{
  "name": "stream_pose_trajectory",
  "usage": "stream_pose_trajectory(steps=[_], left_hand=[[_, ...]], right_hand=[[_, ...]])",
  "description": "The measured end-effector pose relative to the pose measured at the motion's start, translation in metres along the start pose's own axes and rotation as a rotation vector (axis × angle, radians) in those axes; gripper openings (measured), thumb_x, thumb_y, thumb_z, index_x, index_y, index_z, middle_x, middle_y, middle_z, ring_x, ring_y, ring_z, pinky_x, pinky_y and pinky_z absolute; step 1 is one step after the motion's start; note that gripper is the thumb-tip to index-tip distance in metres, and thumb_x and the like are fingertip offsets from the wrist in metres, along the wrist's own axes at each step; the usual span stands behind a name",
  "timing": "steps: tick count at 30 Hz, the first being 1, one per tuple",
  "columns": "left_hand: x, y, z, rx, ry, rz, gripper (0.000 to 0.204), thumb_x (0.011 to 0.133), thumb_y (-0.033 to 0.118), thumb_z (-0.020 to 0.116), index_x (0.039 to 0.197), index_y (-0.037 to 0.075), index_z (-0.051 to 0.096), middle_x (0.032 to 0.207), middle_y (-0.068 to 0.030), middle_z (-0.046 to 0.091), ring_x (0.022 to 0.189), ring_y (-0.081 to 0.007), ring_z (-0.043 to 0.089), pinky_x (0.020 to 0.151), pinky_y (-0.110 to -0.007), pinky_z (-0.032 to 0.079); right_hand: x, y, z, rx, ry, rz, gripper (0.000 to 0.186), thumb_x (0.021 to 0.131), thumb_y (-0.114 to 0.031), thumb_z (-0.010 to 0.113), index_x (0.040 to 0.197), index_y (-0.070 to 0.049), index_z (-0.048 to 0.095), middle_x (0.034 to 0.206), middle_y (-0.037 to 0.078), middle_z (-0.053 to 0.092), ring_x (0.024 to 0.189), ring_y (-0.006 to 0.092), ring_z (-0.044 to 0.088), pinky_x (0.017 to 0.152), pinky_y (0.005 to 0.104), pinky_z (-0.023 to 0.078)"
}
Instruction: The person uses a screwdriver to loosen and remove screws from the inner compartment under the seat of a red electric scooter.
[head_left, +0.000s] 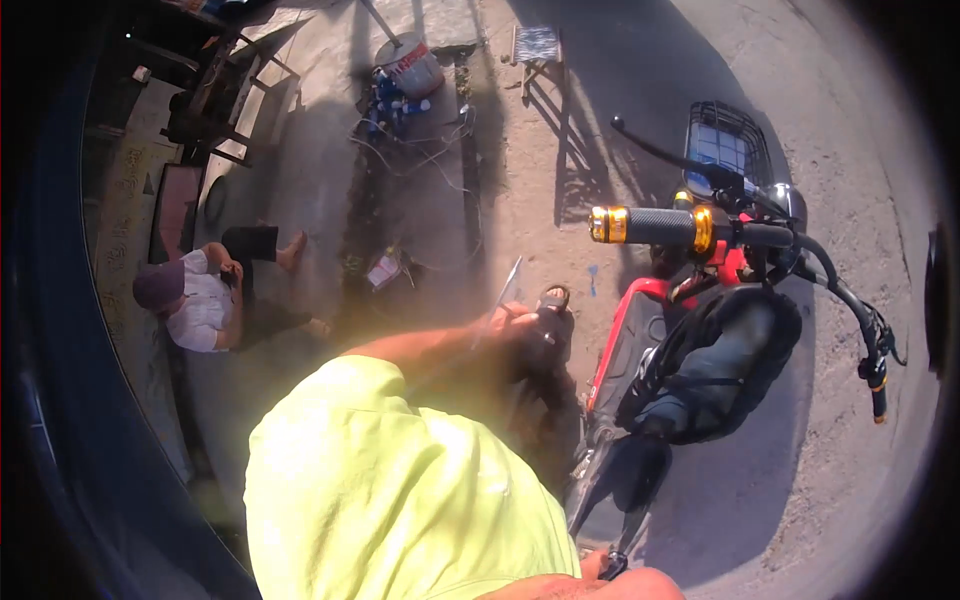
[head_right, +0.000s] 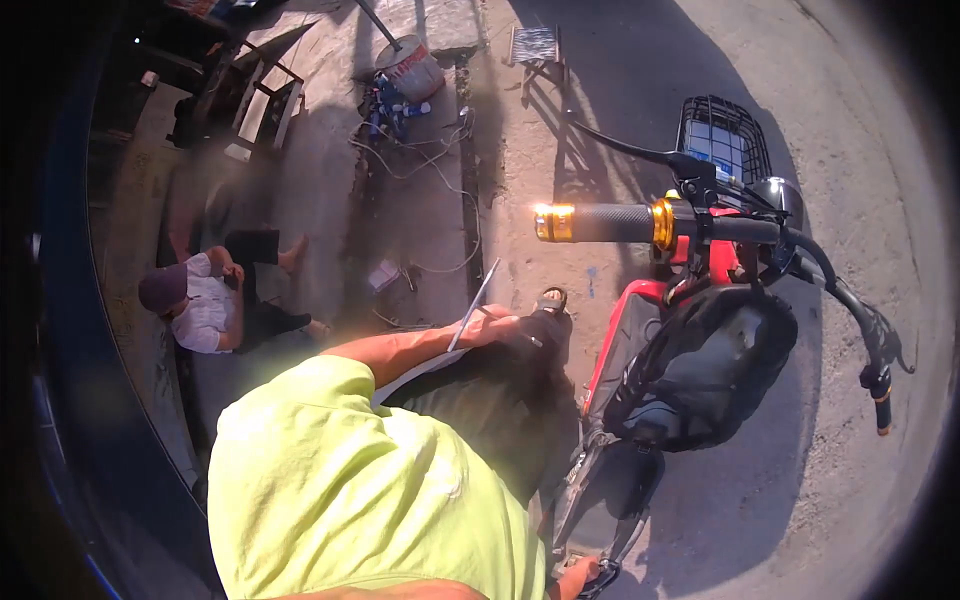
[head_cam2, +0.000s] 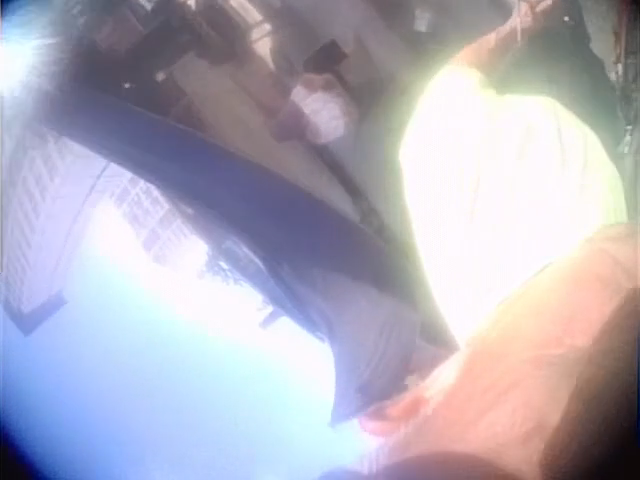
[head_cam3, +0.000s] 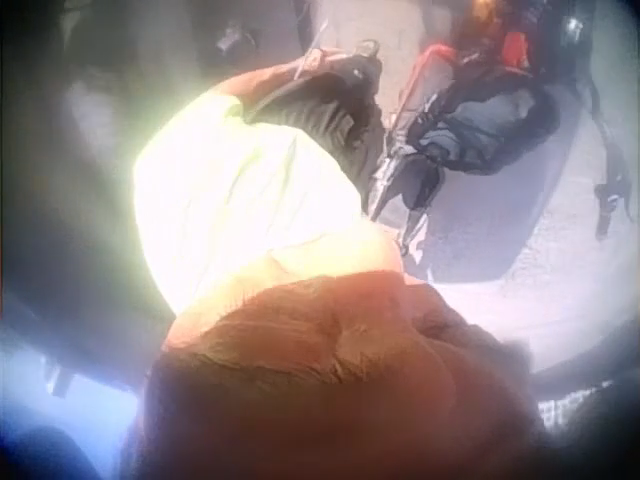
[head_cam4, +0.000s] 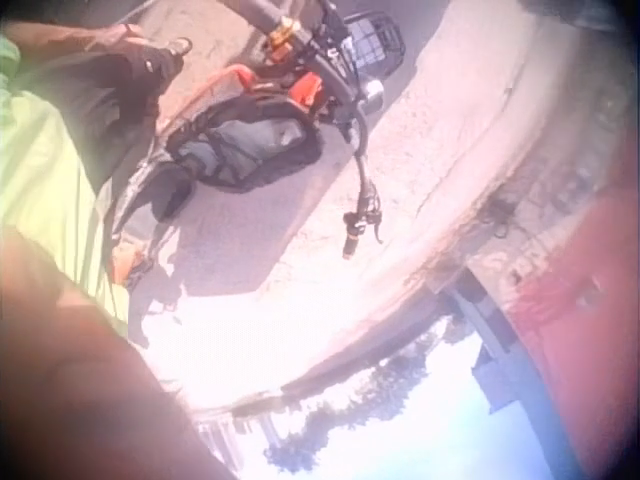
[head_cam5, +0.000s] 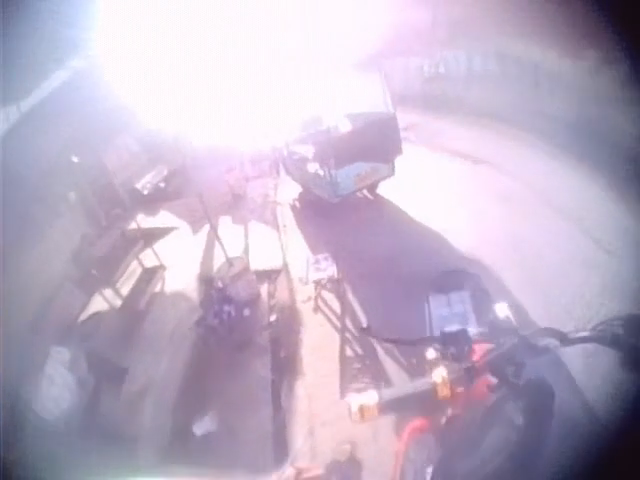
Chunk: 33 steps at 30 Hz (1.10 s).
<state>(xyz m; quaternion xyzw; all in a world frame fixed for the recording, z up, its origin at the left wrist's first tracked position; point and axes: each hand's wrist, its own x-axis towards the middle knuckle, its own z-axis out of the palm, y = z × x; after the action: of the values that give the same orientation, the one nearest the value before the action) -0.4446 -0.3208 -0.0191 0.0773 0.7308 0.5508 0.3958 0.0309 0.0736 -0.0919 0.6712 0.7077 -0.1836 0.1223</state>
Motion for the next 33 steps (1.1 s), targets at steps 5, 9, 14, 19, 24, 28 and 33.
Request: stream_pose_trajectory(steps=[5, 9, 14, 19, 24, 28, 33], left_hand=[[-0.023, -0.059, -0.118, -0.293, 0.497, -0.252, 0.055, 0.112, 0.053, 0.051, 0.111, 0.004, 0.076, 0.099, -0.0077, 0.073, 0.095, -0.0189, 0.067, 0.080, -0.039, 0.058], [-0.061, -0.136, -0.240, -0.574, 0.906, -0.352, 0.059, 0.115, 0.051, 0.044, 0.101, 0.003, 0.077, 0.100, -0.0102, 0.077, 0.095, -0.0224, 0.071, 0.081, -0.040, 0.058], [-0.072, -0.177, -0.378, -0.453, 1.065, -0.400, 0.061, 0.113, 0.054, 0.047, 0.090, 0.005, 0.078, 0.088, -0.0078, 0.078, 0.081, -0.0217, 0.074, 0.069, -0.040, 0.059], [-0.023, -0.399, -0.509, -0.460, 1.065, -0.510, 0.056, 0.110, 0.056, 0.053, 0.095, 0.009, 0.078, 0.091, -0.0076, 0.078, 0.077, -0.0226, 0.073, 0.069, -0.042, 0.058], [0.042, -0.617, -0.566, 0.057, 0.750, -0.785, 0.058, 0.108, 0.056, 0.054, 0.109, 0.003, 0.078, 0.104, -0.0155, 0.079, 0.099, -0.0331, 0.076, 0.090, -0.046, 0.058], [0.127, -0.722, -0.597, -0.003, 0.749, -0.882, 0.058, 0.104, 0.056, 0.058, 0.118, 0.002, 0.077, 0.116, -0.0234, 0.078, 0.114, -0.0398, 0.074, 0.103, -0.046, 0.056], [0.164, -0.800, -0.622, 0.095, 0.716, -0.993, 0.050, 0.099, 0.043, 0.067, 0.128, 0.002, 0.073, 0.126, -0.0252, 0.075, 0.124, -0.0410, 0.070, 0.107, -0.045, 0.055]], right_hand=[[-0.015, -0.134, 0.013, 0.067, -0.272, -0.297, 0.025, 0.102, -0.025, 0.064, 0.111, -0.005, 0.077, 0.099, 0.014, 0.080, 0.089, 0.0291, 0.078, 0.080, 0.0413, 0.062], [-0.045, -0.239, 0.043, 0.035, -0.487, -0.443, 0.024, 0.103, -0.025, 0.064, 0.110, -0.006, 0.077, 0.098, 0.013, 0.080, 0.088, 0.0283, 0.078, 0.079, 0.0409, 0.062], [-0.092, -0.333, 0.094, -0.035, -0.615, -0.456, 0.023, 0.103, -0.025, 0.063, 0.108, -0.007, 0.076, 0.096, 0.012, 0.079, 0.086, 0.0274, 0.078, 0.077, 0.0403, 0.061], [-0.151, -0.411, 0.160, -0.172, -0.697, -0.362, 0.021, 0.103, -0.024, 0.063, 0.106, -0.007, 0.076, 0.095, 0.011, 0.079, 0.084, 0.0265, 0.077, 0.075, 0.0397, 0.061], [-0.179, -0.467, 0.241, -0.395, -0.741, -0.170, 0.020, 0.103, -0.024, 0.063, 0.104, -0.008, 0.076, 0.093, 0.010, 0.079, 0.083, 0.0256, 0.077, 0.073, 0.0391, 0.060], [-0.199, -0.494, 0.297, -0.485, -0.692, -0.003, 0.020, 0.103, -0.024, 0.062, 0.102, -0.009, 0.075, 0.092, 0.010, 0.078, 0.081, 0.0249, 0.077, 0.072, 0.0386, 0.060], [-0.189, -0.516, 0.351, -0.615, -0.657, 0.142, 0.019, 0.103, -0.023, 0.062, 0.100, -0.009, 0.075, 0.090, 0.009, 0.078, 0.080, 0.0239, 0.076, 0.070, 0.0380, 0.060]])
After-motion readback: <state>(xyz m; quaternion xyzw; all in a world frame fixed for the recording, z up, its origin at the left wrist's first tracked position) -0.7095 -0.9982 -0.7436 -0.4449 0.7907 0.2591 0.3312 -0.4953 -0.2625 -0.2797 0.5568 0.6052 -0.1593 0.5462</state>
